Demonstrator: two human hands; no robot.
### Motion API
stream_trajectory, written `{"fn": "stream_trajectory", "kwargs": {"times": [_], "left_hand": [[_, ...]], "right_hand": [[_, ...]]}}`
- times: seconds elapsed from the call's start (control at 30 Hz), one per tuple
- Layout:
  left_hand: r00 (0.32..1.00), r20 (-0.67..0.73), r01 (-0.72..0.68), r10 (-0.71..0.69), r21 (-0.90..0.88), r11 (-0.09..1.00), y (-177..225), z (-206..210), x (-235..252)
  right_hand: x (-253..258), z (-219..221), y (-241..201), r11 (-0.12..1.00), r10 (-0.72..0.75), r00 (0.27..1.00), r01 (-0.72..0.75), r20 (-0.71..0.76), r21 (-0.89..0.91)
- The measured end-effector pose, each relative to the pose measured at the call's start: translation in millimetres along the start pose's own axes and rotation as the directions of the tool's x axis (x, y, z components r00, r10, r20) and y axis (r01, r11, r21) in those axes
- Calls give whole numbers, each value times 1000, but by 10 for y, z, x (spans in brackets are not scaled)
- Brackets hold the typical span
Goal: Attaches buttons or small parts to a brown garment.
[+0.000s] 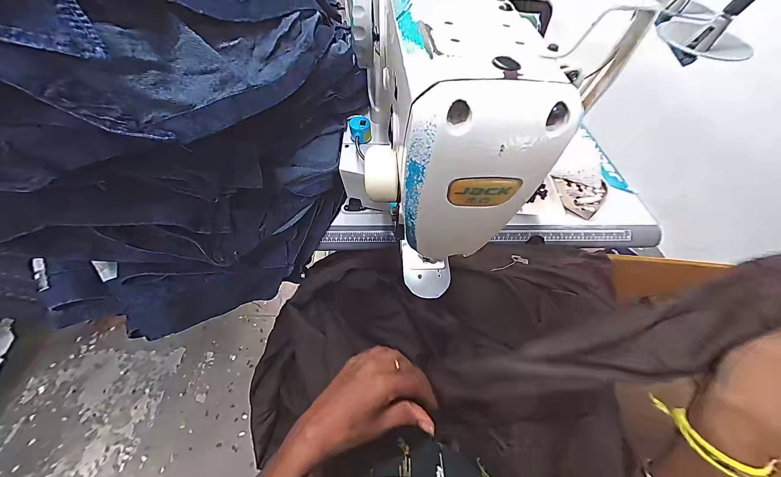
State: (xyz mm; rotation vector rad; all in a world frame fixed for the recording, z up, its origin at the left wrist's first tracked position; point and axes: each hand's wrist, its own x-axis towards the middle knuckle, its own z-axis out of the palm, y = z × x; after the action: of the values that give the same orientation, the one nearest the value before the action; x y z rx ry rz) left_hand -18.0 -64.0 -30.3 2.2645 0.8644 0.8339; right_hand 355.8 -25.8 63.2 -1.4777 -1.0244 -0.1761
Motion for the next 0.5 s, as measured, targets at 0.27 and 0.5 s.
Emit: {"fn": "stream_trajectory", "kwargs": {"times": [0.27, 0.5], "left_hand": [[972, -101, 142, -213, -472, 870, 83, -329, 314], [843, -73, 354, -533, -672, 651, -49, -224, 640]], "right_hand": [[-762, 609, -567, 900, -429, 149, -8, 891, 435], [-724, 1114, -518, 986, -125, 382, 152, 916, 71]]}}
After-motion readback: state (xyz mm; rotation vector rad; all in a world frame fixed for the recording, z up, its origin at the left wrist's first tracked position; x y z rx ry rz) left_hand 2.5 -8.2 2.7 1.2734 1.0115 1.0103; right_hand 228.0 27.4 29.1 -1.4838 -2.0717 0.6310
